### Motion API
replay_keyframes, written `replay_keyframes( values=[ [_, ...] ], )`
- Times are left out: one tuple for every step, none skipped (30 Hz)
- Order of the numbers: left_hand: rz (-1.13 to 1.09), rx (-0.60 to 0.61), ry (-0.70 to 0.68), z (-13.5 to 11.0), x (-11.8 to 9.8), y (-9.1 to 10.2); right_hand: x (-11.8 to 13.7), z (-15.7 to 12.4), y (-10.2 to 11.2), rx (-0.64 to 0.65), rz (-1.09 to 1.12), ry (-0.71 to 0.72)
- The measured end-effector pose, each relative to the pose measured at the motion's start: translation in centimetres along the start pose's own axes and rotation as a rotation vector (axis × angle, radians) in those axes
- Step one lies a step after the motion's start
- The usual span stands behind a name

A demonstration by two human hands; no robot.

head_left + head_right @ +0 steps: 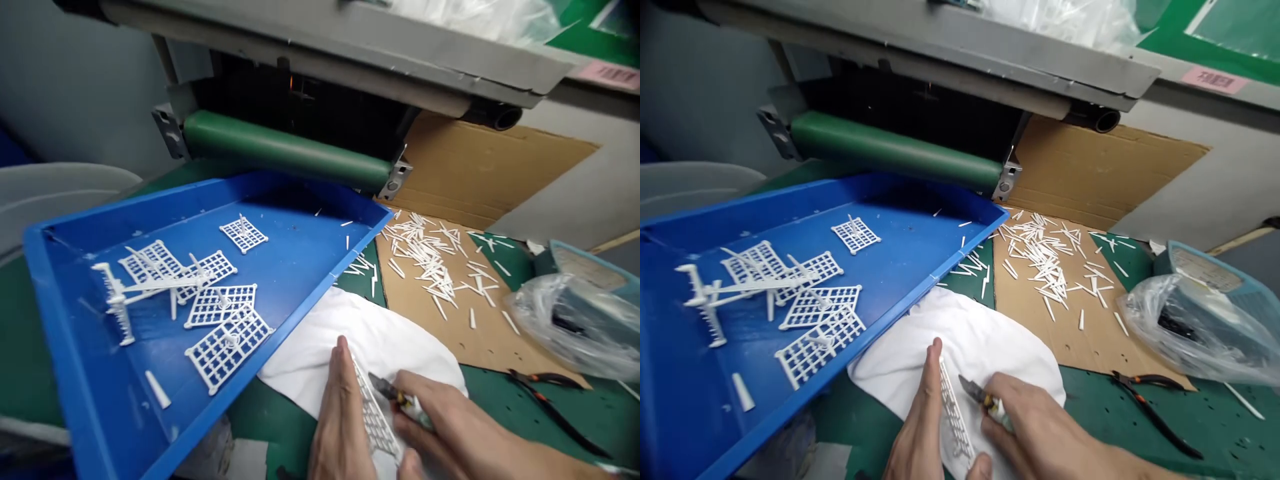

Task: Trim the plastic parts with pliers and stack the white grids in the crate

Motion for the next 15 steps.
replay_keyframes(
  values=[
    [0.024, 0.004, -0.01, -0.1, -0.2, 0.5, -0.4, -0.1, 0.1, 0.009, 0.086, -0.02],
    [0.063, -0.012, -0.021, -0.2, -0.3, 1.2, -0.8, -0.2, 0.2, 0.002, 0.181, -0.04],
    [0.111, -0.047, -0.035, -0.3, -0.4, 2.0, -1.5, -0.3, 0.1, -0.022, 0.277, -0.064],
    [0.162, -0.096, -0.057, -0.5, -0.5, 3.0, -2.2, -0.5, -0.1, -0.063, 0.369, -0.089],
    [0.213, -0.153, -0.087, -0.7, -0.6, 3.9, -2.9, -0.6, -0.4, -0.11, 0.451, -0.106],
    [0.263, -0.206, -0.122, -0.9, -0.8, 4.7, -3.6, -0.8, -0.9, -0.154, 0.528, -0.111],
    [0.31, -0.244, -0.157, -1.1, -0.9, 5.4, -4.2, -0.9, -1.3, -0.197, 0.603, -0.104],
    [0.355, -0.255, -0.181, -1.2, -1.1, 5.8, -4.8, -1.1, -1.8, -0.234, 0.678, -0.089],
    [0.4, -0.236, -0.184, -1.3, -1.2, 6.0, -5.3, -1.2, -2.1, -0.264, 0.749, -0.072],
    [0.445, -0.186, -0.166, -1.3, -1.2, 5.9, -5.7, -1.4, -2.4, -0.287, 0.809, -0.056],
    [0.49, -0.119, -0.129, -1.2, -1.1, 5.7, -6.0, -1.6, -2.7, -0.3, 0.852, -0.046],
    [0.533, -0.048, -0.085, -1.0, -1.0, 5.3, -6.2, -1.7, -2.8, -0.306, 0.878, -0.039],
    [0.576, 0.015, -0.045, -0.8, -1.0, 4.9, -6.4, -1.8, -2.9, -0.311, 0.892, -0.035],
    [0.621, 0.064, -0.019, -0.6, -1.0, 4.6, -6.5, -1.9, -2.8, -0.315, 0.897, -0.03],
    [0.666, 0.103, -0.012, -0.4, -1.1, 4.2, -6.6, -1.9, -2.8, -0.324, 0.901, -0.031]
  ],
)
Point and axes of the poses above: each hand's wrist, its own z-axis towards the middle knuckle, its own y-axis out of the back of the hand, x = y × z, the point moved 5 cm from there along z, towards the middle knuckle, and after that the axes turned 13 degrees about -z, right-handed, at the moved point
